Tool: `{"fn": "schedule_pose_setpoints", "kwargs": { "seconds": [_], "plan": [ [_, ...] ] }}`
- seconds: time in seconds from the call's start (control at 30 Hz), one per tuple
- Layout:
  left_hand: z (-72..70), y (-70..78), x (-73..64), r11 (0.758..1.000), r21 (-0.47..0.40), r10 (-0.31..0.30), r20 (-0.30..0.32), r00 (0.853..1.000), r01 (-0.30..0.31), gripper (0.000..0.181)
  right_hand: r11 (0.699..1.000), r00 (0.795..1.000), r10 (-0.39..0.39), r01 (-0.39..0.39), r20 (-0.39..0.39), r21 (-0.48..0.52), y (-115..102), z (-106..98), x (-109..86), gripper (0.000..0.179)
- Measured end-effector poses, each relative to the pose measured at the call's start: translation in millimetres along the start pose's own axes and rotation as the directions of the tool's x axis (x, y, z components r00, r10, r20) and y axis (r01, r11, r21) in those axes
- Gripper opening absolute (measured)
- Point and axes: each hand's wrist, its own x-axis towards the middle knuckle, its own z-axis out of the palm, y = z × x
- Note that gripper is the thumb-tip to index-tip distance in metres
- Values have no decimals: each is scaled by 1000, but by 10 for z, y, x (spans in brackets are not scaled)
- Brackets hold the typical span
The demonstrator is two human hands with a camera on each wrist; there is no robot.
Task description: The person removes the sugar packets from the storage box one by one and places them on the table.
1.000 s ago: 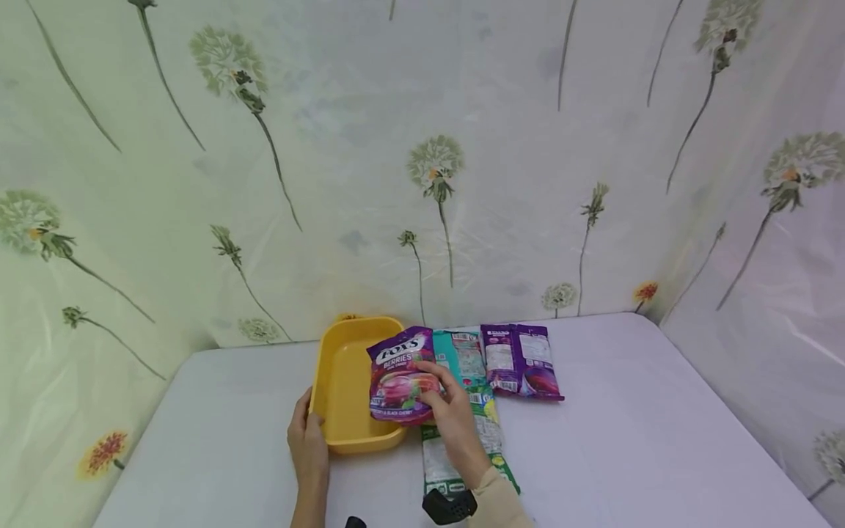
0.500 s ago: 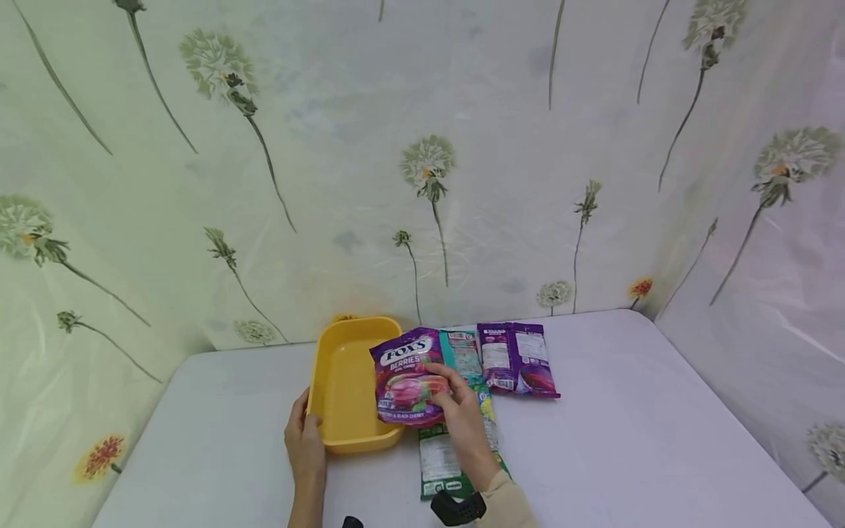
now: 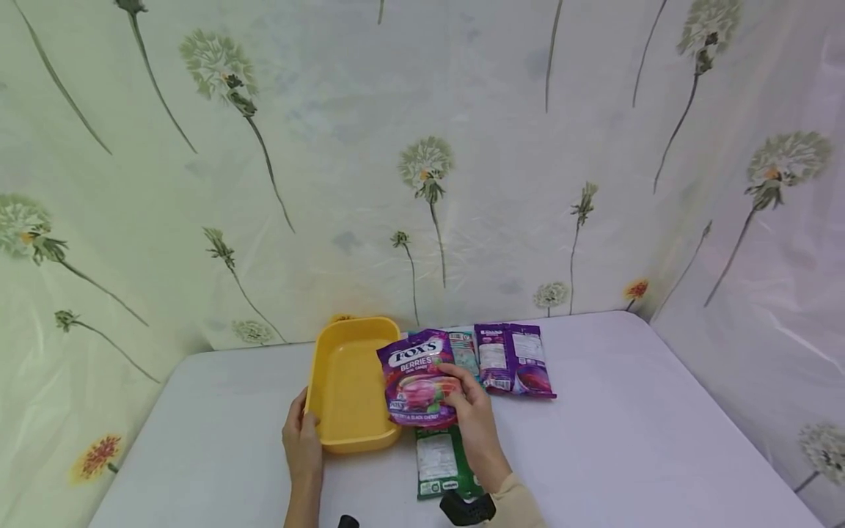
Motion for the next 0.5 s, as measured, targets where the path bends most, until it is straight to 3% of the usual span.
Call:
{"fn": "schedule_pose_setpoints", "kwargs": {
  "seconds": [0.5],
  "plan": [
    [-12,5,12,1000,12,-8,18,1000,8,54,1000,998,-1,0,-69,-16,-32,-190,-76,49]
  ]
}}
